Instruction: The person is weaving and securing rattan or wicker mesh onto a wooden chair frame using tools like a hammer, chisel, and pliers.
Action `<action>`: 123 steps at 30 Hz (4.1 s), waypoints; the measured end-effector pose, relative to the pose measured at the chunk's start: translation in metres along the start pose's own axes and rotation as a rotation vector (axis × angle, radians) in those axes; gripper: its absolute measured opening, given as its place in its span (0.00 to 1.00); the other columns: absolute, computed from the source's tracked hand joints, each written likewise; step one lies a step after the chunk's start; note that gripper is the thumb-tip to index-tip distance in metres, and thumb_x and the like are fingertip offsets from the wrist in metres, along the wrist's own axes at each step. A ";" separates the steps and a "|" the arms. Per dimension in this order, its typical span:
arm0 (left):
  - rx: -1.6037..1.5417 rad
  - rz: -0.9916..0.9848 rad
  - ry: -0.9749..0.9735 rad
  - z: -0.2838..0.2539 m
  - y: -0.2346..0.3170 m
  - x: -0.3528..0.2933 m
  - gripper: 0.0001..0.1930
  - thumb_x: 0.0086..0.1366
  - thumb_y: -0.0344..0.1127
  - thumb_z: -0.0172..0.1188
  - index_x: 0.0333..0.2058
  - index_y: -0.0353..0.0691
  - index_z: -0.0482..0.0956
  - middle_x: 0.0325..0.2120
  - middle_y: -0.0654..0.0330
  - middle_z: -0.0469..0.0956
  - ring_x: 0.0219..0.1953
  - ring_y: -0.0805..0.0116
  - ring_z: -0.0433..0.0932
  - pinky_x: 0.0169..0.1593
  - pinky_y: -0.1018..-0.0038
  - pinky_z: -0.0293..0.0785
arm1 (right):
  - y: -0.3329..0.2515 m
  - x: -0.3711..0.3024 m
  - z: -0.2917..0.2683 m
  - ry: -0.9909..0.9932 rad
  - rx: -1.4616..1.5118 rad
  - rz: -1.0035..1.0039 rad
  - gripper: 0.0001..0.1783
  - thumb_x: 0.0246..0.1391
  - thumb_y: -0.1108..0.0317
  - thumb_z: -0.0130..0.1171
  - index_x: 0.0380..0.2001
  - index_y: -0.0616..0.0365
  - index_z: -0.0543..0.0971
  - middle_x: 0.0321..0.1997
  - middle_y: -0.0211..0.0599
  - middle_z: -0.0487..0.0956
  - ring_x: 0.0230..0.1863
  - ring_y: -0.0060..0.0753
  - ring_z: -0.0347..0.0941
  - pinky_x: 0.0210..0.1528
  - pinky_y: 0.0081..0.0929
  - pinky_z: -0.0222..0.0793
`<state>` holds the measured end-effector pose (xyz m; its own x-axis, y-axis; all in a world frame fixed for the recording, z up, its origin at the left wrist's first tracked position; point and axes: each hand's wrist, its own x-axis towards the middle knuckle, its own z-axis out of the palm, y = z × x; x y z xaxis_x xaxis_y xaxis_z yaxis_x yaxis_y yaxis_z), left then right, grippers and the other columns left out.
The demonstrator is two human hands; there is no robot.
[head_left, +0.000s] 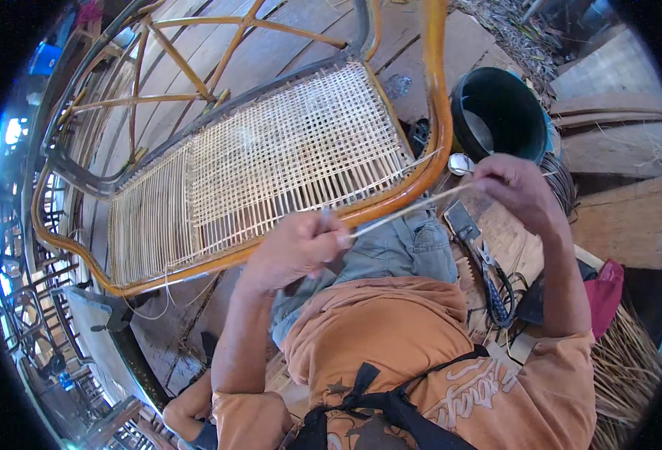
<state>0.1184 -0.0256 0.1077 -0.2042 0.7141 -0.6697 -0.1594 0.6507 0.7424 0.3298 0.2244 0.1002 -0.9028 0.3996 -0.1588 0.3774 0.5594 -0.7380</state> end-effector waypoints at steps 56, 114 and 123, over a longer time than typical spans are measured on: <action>-0.104 -0.190 0.154 -0.097 -0.077 -0.023 0.13 0.54 0.40 0.62 0.23 0.39 0.71 0.14 0.69 0.64 0.12 0.82 0.58 0.13 0.85 0.55 | 0.069 -0.030 -0.065 -0.054 0.155 0.380 0.11 0.48 0.64 0.62 0.24 0.61 0.78 0.20 0.23 0.73 0.23 0.16 0.65 0.27 0.19 0.63; 0.741 0.317 0.463 0.057 -0.038 0.087 0.10 0.58 0.40 0.52 0.33 0.42 0.77 0.24 0.53 0.77 0.29 0.52 0.77 0.32 0.59 0.73 | 0.018 0.003 0.114 0.172 0.287 0.514 0.07 0.56 0.66 0.53 0.35 0.56 0.74 0.34 0.37 0.78 0.33 0.31 0.75 0.39 0.23 0.69; 0.901 0.372 0.469 0.036 -0.020 0.098 0.10 0.59 0.41 0.52 0.32 0.41 0.74 0.24 0.55 0.76 0.27 0.56 0.78 0.29 0.59 0.74 | 0.003 0.045 0.082 -0.129 -0.225 -0.173 0.06 0.54 0.66 0.51 0.32 0.55 0.74 0.30 0.46 0.76 0.34 0.49 0.74 0.35 0.40 0.68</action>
<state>0.1369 0.0403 0.0265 -0.4734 0.8603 -0.1889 0.7183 0.5012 0.4825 0.2735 0.1843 0.0370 -0.9710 0.1971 -0.1357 0.2388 0.7636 -0.5999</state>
